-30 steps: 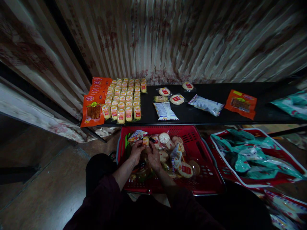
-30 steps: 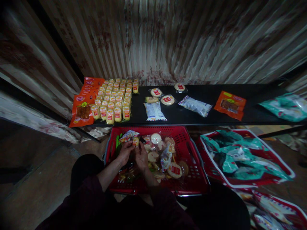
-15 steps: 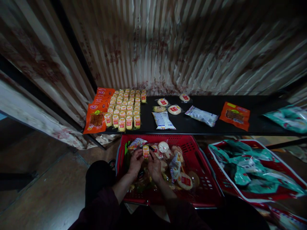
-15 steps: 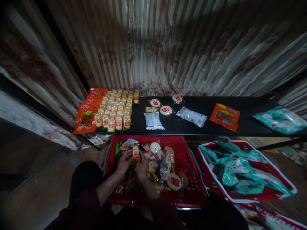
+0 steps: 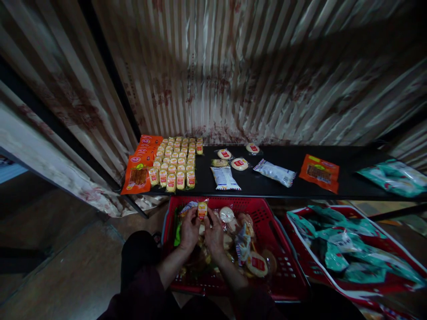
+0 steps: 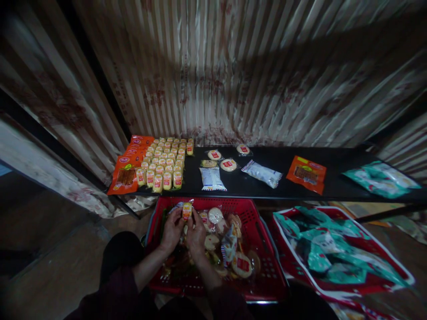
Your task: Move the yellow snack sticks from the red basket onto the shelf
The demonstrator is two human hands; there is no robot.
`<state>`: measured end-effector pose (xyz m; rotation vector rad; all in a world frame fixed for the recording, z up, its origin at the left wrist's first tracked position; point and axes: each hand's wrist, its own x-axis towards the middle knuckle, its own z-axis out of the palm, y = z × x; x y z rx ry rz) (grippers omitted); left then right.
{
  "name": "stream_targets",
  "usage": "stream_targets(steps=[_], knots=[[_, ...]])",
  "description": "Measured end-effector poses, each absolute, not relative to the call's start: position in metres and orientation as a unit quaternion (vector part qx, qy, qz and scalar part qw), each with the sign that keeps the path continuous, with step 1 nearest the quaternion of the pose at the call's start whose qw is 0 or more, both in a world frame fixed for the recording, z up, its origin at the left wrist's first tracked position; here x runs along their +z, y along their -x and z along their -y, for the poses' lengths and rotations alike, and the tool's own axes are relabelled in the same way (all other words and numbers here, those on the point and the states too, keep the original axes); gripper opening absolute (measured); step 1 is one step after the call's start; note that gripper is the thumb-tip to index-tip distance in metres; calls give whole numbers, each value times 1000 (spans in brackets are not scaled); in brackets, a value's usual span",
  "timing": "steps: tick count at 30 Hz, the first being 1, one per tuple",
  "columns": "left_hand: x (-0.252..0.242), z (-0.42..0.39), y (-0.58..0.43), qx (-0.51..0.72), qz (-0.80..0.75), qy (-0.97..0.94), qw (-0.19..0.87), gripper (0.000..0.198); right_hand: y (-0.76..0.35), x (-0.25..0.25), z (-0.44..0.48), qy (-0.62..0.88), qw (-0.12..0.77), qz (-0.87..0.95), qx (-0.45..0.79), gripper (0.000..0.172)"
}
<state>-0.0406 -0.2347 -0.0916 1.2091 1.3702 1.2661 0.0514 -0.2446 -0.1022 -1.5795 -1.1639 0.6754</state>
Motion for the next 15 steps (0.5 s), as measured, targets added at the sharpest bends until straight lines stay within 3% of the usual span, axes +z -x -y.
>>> stream_targets(steps=[10, 15], knots=[[-55, 203, 33, 511, -564, -499, 413, 29, -54, -63, 214, 644, 515, 500, 263, 46], [-31, 185, 28, 508, -573, -502, 402, 35, -57, -51, 188, 631, 534, 507, 244, 45]])
